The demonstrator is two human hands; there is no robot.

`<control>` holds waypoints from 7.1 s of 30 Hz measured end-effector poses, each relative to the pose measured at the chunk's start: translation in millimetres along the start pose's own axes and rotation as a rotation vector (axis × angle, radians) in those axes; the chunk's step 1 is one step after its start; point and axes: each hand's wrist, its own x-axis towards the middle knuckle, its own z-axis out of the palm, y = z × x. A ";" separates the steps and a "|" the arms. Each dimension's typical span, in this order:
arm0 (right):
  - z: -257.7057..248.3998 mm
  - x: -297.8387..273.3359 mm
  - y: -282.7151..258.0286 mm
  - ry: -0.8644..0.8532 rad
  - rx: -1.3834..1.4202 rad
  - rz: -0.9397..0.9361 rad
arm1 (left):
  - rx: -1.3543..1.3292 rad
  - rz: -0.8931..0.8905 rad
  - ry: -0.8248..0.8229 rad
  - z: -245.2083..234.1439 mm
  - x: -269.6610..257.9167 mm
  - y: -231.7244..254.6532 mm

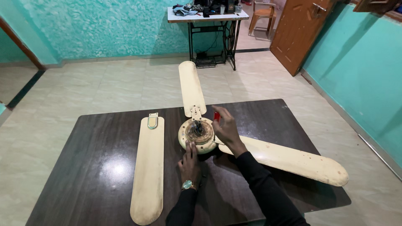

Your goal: The person uses a red screwdriver to remove screws from the fan blade mounts and detaches each blade from the fan motor housing. The blades are placed on the table, and the motor housing is briefly inspected before the person begins reattaching one blade.

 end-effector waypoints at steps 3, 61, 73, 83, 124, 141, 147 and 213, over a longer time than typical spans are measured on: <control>-14.4 2.5 -45.9 0.105 -0.202 -0.132 | -0.103 0.007 0.047 -9.7 0.8 3.7; -1.5 -19.2 -28.3 -0.111 0.289 0.271 | -0.063 -0.046 -0.084 -30.2 4.7 11.7; -15.3 -21.0 -15.8 0.011 0.069 0.228 | -0.098 -0.041 -0.065 -33.1 5.9 13.1; -3.9 -42.8 -16.3 -0.119 -0.237 0.116 | -0.139 -0.048 -0.051 -40.3 4.7 16.5; 32.8 -128.0 -59.7 -0.027 -0.180 0.069 | -1.054 -0.170 0.335 -31.9 -30.9 -8.8; 3.6 -217.6 -20.1 -0.026 -0.453 0.112 | -1.610 -0.362 0.216 -145.4 -32.2 35.5; 2.0 -217.6 -24.0 -0.003 -0.409 0.051 | -1.590 -0.403 0.175 -145.2 -31.9 34.2; -47.3 -27.7 -8.3 0.169 0.423 0.185 | -0.230 0.164 0.005 -68.2 5.8 -6.2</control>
